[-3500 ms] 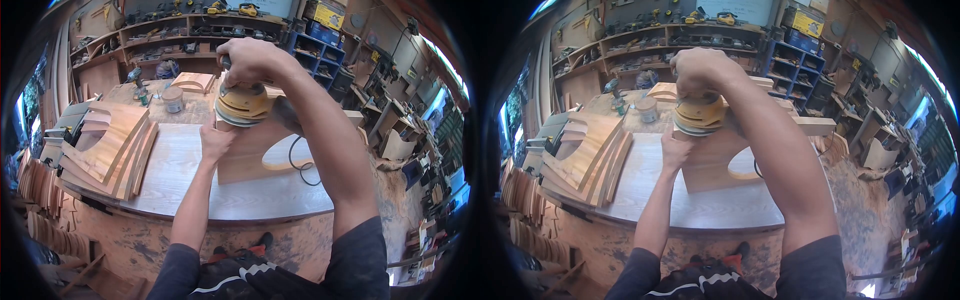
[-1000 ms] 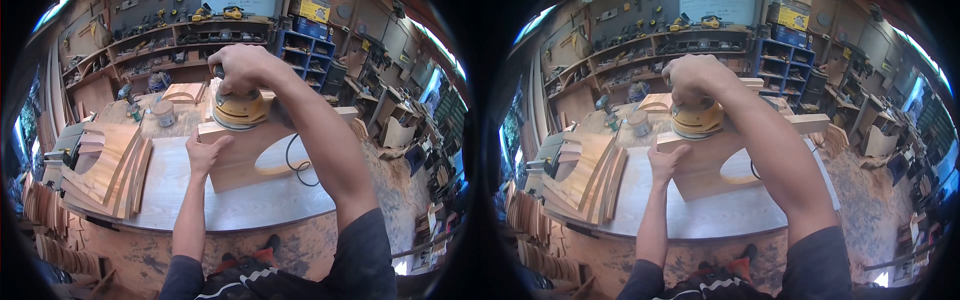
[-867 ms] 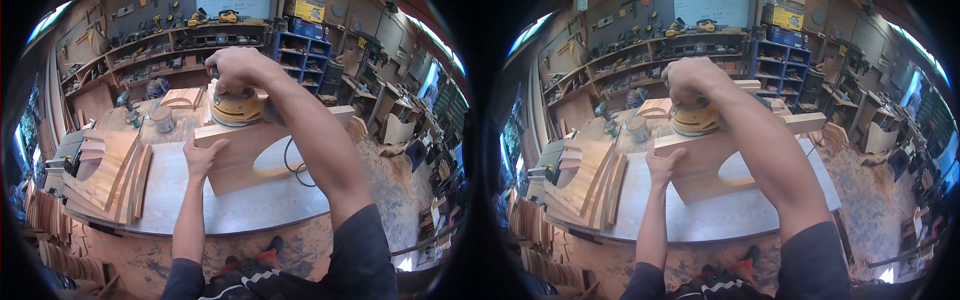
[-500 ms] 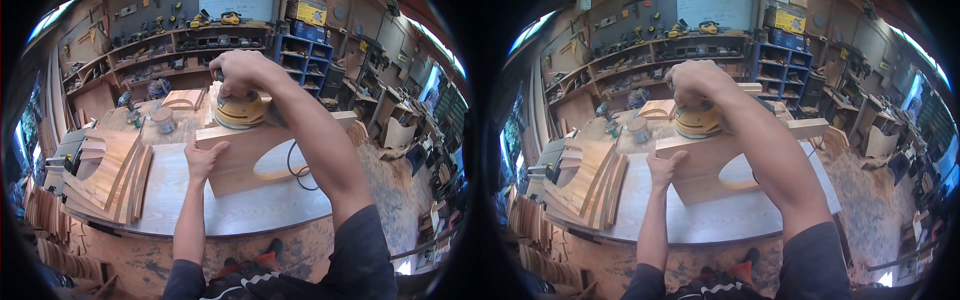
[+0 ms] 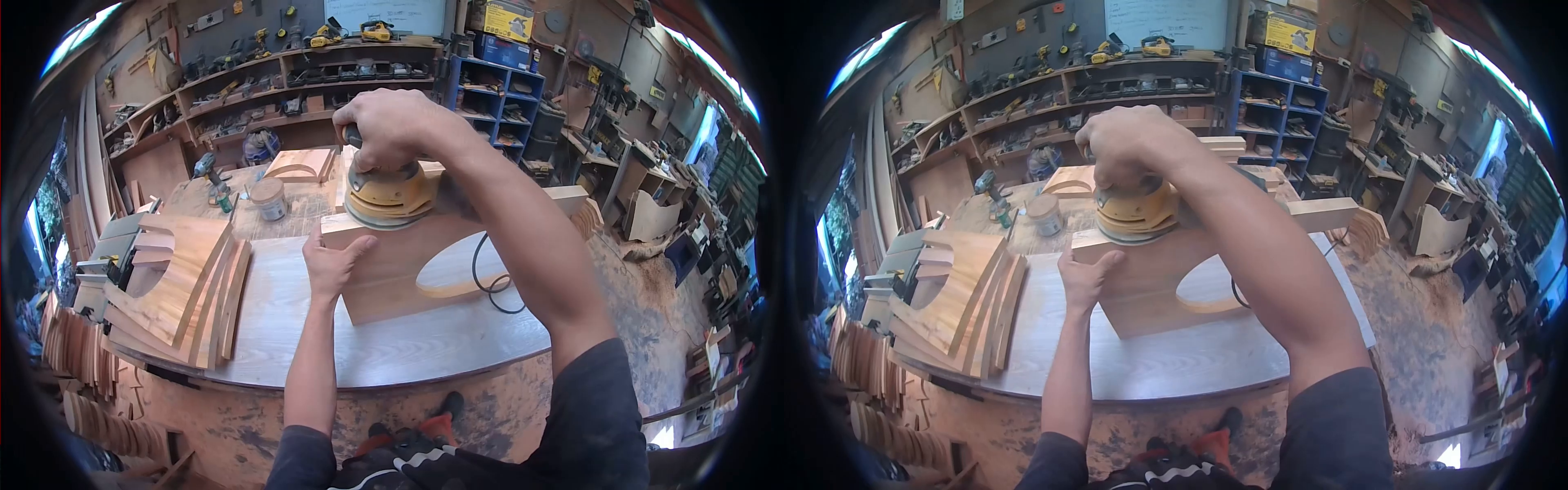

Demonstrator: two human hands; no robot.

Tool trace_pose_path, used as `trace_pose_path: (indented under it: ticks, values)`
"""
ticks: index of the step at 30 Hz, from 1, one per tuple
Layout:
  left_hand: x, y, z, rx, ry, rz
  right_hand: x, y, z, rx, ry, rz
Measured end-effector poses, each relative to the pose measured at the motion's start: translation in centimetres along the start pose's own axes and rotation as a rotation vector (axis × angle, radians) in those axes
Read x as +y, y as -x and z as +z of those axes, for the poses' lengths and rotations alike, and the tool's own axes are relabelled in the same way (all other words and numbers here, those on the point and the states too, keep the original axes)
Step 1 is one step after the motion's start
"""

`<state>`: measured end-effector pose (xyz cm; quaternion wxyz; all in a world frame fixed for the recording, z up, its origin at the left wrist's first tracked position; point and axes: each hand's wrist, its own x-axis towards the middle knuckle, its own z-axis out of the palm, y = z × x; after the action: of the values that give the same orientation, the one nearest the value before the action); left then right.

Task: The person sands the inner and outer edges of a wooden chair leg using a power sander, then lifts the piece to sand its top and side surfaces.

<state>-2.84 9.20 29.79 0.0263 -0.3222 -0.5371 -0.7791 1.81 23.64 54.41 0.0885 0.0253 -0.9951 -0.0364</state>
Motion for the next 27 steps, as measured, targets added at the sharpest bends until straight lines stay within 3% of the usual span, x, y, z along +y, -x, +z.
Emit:
trace_pose_path:
  ticks: [3,9,27]
  values:
    - [-0.2,0.0,-0.3,-0.019,0.020,-0.091,0.6,-1.0,0.5,-0.002,0.001,0.000]
    - [-0.4,0.0,-0.2,-0.001,-0.018,0.009,-0.6,-0.1,-0.3,-0.021,0.017,-0.004]
    - [-0.5,0.2,-0.1,0.015,0.004,-0.055,2.8,2.6,-0.3,-0.037,0.054,0.115]
